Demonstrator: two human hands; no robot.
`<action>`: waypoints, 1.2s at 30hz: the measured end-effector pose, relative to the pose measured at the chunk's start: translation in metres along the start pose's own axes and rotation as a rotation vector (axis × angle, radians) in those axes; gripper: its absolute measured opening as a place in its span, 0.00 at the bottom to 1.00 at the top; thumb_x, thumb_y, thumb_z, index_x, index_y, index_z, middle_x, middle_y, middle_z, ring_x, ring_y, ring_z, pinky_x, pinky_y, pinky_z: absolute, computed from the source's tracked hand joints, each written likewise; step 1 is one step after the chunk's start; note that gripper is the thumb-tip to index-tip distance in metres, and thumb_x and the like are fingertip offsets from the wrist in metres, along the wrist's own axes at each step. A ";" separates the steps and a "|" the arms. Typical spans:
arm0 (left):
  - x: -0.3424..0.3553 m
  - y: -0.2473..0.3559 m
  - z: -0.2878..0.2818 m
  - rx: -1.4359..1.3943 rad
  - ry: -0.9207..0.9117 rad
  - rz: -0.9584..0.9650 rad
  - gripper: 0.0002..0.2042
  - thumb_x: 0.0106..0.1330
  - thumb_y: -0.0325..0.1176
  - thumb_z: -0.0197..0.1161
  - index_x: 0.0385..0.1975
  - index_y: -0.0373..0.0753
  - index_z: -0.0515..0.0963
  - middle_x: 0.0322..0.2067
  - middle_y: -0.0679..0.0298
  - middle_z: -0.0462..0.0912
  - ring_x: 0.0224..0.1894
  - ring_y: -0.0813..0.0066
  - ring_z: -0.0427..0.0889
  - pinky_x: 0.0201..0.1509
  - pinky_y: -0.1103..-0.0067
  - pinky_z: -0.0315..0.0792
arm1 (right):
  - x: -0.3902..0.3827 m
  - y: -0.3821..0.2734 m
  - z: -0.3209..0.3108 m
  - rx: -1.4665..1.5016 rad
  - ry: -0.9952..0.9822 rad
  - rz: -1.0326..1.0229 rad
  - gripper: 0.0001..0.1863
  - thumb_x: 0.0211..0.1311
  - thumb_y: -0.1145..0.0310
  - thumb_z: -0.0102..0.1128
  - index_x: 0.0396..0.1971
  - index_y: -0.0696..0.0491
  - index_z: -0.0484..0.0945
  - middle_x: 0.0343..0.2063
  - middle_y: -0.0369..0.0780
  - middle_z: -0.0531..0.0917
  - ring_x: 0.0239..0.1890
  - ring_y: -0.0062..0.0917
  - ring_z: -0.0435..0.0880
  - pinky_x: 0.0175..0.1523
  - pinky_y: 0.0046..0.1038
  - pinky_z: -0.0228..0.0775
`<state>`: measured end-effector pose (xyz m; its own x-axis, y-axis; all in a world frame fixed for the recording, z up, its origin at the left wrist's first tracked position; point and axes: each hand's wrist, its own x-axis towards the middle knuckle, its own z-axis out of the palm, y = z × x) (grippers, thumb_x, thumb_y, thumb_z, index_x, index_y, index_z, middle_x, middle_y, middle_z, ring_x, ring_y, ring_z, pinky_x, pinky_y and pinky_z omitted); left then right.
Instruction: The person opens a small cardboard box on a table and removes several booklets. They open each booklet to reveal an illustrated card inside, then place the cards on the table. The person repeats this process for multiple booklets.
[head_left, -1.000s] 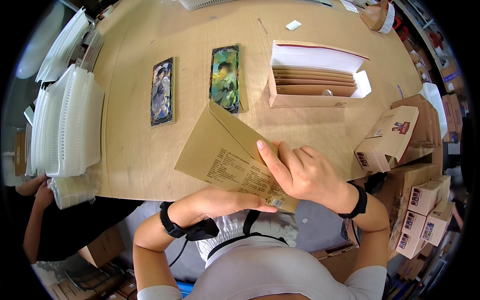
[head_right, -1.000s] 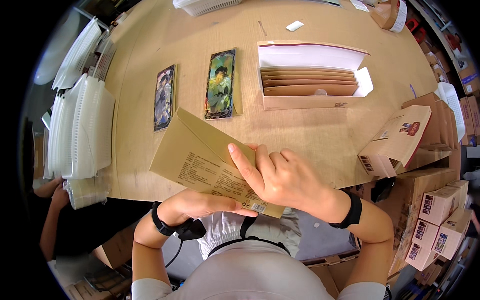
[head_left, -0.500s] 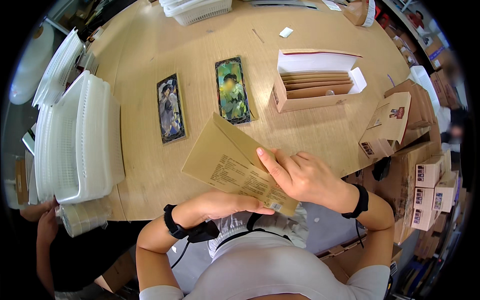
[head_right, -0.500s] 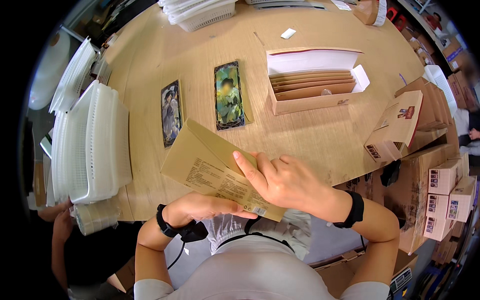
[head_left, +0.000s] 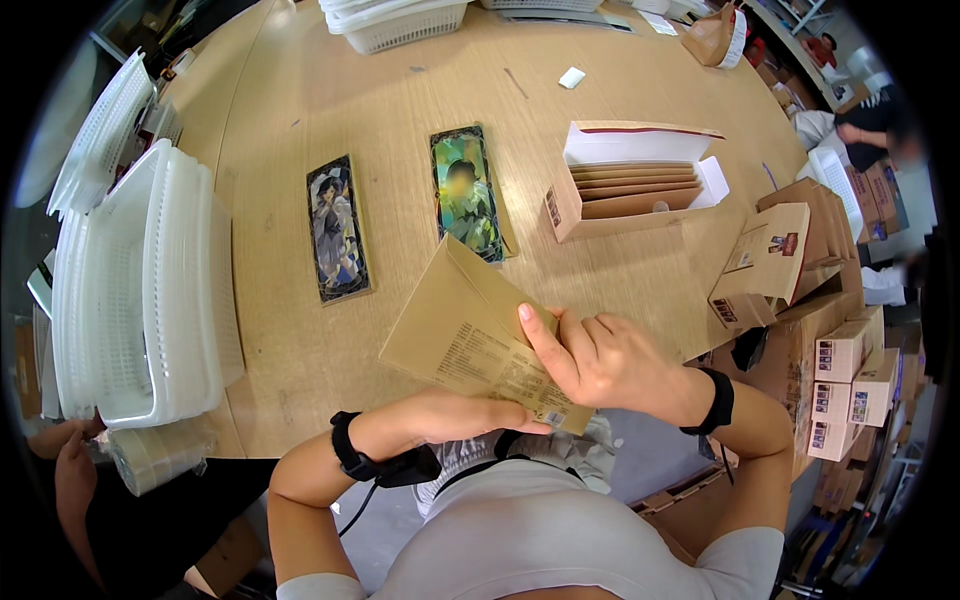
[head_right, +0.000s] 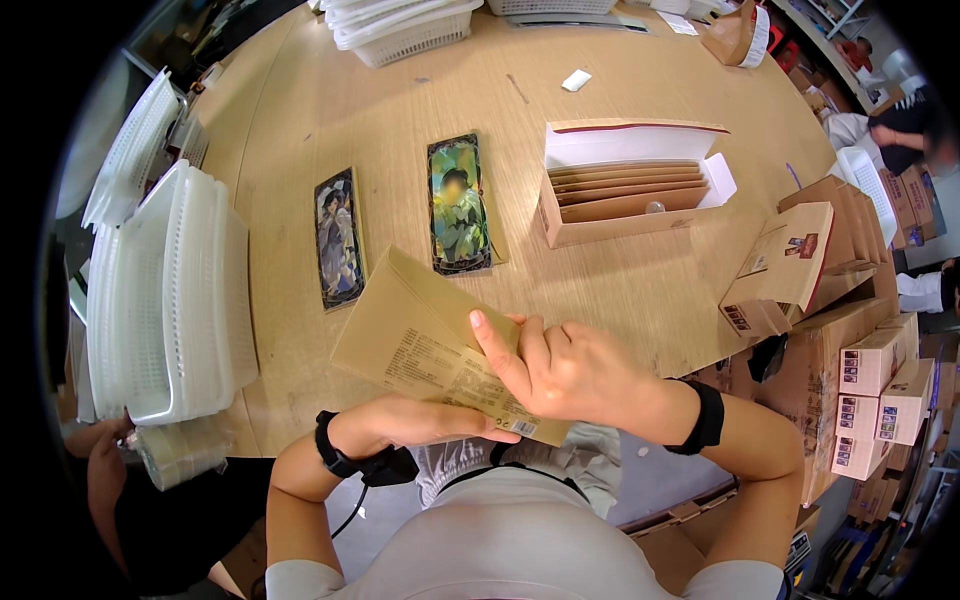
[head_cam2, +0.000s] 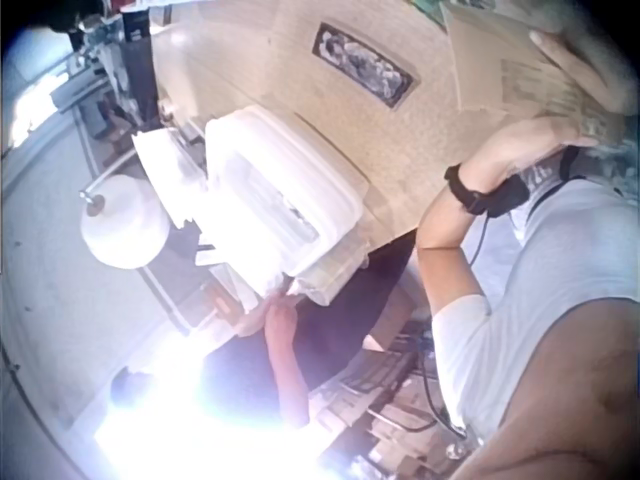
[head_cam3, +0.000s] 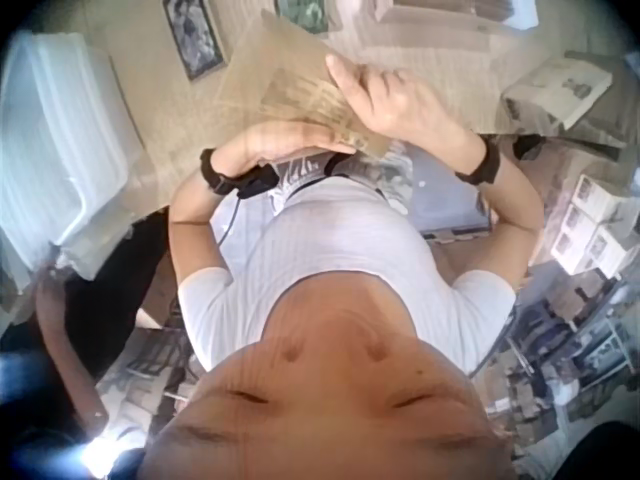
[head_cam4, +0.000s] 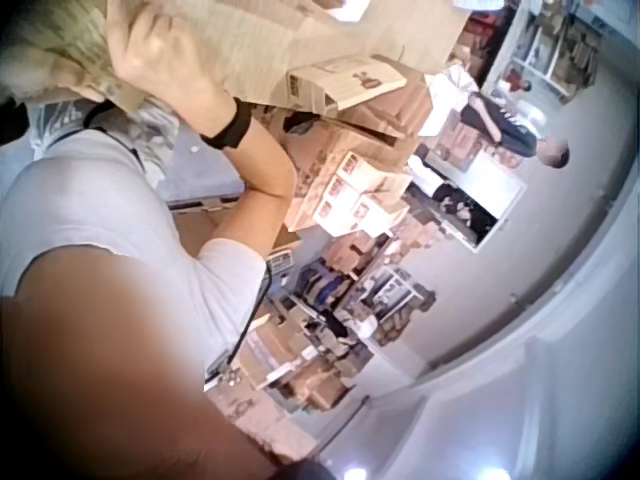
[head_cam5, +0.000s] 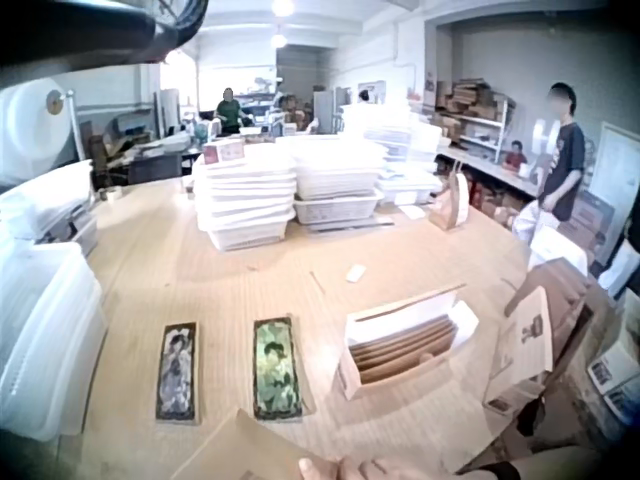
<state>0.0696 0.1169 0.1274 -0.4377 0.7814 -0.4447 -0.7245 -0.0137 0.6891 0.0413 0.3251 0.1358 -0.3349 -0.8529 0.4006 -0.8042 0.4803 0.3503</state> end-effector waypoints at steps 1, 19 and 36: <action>0.001 -0.001 0.000 -0.053 -0.001 0.025 0.15 0.62 0.23 0.55 0.48 0.27 0.72 0.45 0.55 0.78 0.46 0.71 0.78 0.51 0.81 0.73 | 0.000 0.001 0.002 0.012 0.006 -0.001 0.24 0.54 0.78 0.58 0.54 0.63 0.70 0.13 0.34 0.69 0.11 0.13 0.63 0.16 0.16 0.56; 0.013 0.003 0.001 -0.182 0.066 0.056 0.16 0.66 0.27 0.56 0.52 0.29 0.69 0.47 0.56 0.76 0.46 0.69 0.78 0.52 0.76 0.76 | -0.001 0.018 -0.006 0.504 -0.042 0.289 0.22 0.43 0.75 0.61 0.43 0.63 0.72 0.19 0.38 0.75 0.14 0.24 0.72 0.21 0.24 0.67; 0.011 0.008 0.002 -0.120 0.112 -0.008 0.19 0.67 0.27 0.53 0.56 0.29 0.63 0.51 0.50 0.73 0.51 0.57 0.76 0.51 0.63 0.77 | -0.005 0.024 -0.009 0.730 -0.080 0.380 0.04 0.53 0.77 0.57 0.25 0.59 0.70 0.17 0.42 0.72 0.18 0.34 0.74 0.22 0.31 0.65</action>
<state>0.0599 0.1266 0.1286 -0.4834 0.7075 -0.5155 -0.7837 -0.0874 0.6149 0.0276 0.3427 0.1499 -0.6603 -0.6844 0.3092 -0.7363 0.5087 -0.4463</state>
